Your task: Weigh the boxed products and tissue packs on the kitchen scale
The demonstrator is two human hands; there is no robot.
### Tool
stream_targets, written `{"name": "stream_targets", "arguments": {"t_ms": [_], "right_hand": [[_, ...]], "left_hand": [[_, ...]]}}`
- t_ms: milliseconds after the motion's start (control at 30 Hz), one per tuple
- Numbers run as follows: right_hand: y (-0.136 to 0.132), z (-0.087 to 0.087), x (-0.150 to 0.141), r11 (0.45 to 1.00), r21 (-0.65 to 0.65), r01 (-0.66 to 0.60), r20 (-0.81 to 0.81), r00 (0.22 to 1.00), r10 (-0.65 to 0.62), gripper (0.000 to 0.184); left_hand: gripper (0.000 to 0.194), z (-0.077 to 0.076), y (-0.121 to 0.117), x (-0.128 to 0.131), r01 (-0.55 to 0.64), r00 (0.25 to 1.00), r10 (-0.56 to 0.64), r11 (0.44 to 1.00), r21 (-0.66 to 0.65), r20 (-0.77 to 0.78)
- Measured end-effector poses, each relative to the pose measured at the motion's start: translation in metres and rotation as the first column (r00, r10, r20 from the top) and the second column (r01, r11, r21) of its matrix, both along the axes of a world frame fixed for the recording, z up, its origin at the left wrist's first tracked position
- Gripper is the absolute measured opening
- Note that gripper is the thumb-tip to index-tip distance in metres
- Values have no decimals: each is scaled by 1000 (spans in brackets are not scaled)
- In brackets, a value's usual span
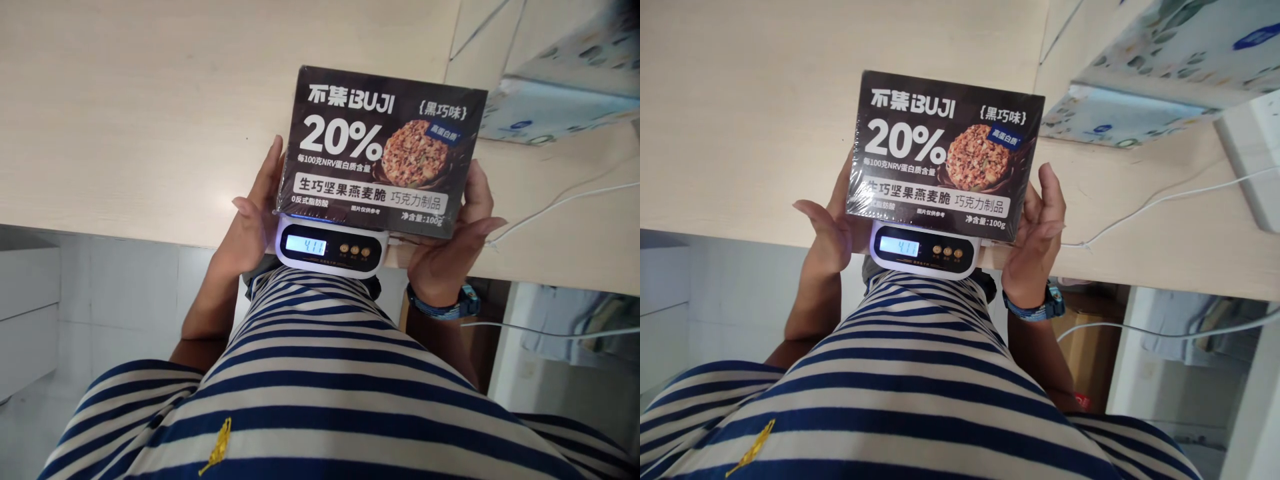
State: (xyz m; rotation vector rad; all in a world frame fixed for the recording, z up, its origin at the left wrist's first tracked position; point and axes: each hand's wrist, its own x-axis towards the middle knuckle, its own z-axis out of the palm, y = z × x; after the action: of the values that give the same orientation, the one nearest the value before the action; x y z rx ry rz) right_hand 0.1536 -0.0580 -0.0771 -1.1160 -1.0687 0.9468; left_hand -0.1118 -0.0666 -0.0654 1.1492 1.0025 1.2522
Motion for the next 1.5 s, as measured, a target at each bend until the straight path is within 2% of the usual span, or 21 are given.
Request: {"name": "stream_targets", "arguments": {"t_ms": [167, 367, 533, 667, 867, 1033, 1233, 1500], "right_hand": [[-1, -1, 0, 999, -24, -31, -38, 999, 31, 98], [-1, -3, 0, 999, 17, -47, -40, 998, 48, 87], [1, -5, 0, 1000, -1, -21, -72, 997, 20, 92], [2, -6, 2, 998, 43, -37, -33, 999, 38, 91], [-1, 3, 0, 992, 39, -120, 84, 990, 116, 69], [-2, 4, 0, 989, 71, -132, 97, 987, 125, 63], [-2, 7, 1, 991, 64, -119, 189, 976, 105, 70], [2, -3, 14, 977, 72, -202, 323, 931, 169, 74]], "left_hand": [[97, 3, 0, -1, 24, 998, -22, 999, 40, -62], [106, 5, 1, 2, -3, 998, 5, 1000, 30, -69], [101, 5, 0, 3, 44, 995, -37, 997, 67, -94], [101, 2, 1, 1, 67, 996, -62, 995, 72, -66], [98, 1, 7, 0, 95, 995, -92, 987, 131, -33], [99, 2, 4, 1, 80, 996, -77, 992, 96, -36], [96, 3, 3, 1, 67, 998, -65, 994, 88, -18], [100, 1, 5, -1, 73, 994, -66, 994, 83, -91]]}}
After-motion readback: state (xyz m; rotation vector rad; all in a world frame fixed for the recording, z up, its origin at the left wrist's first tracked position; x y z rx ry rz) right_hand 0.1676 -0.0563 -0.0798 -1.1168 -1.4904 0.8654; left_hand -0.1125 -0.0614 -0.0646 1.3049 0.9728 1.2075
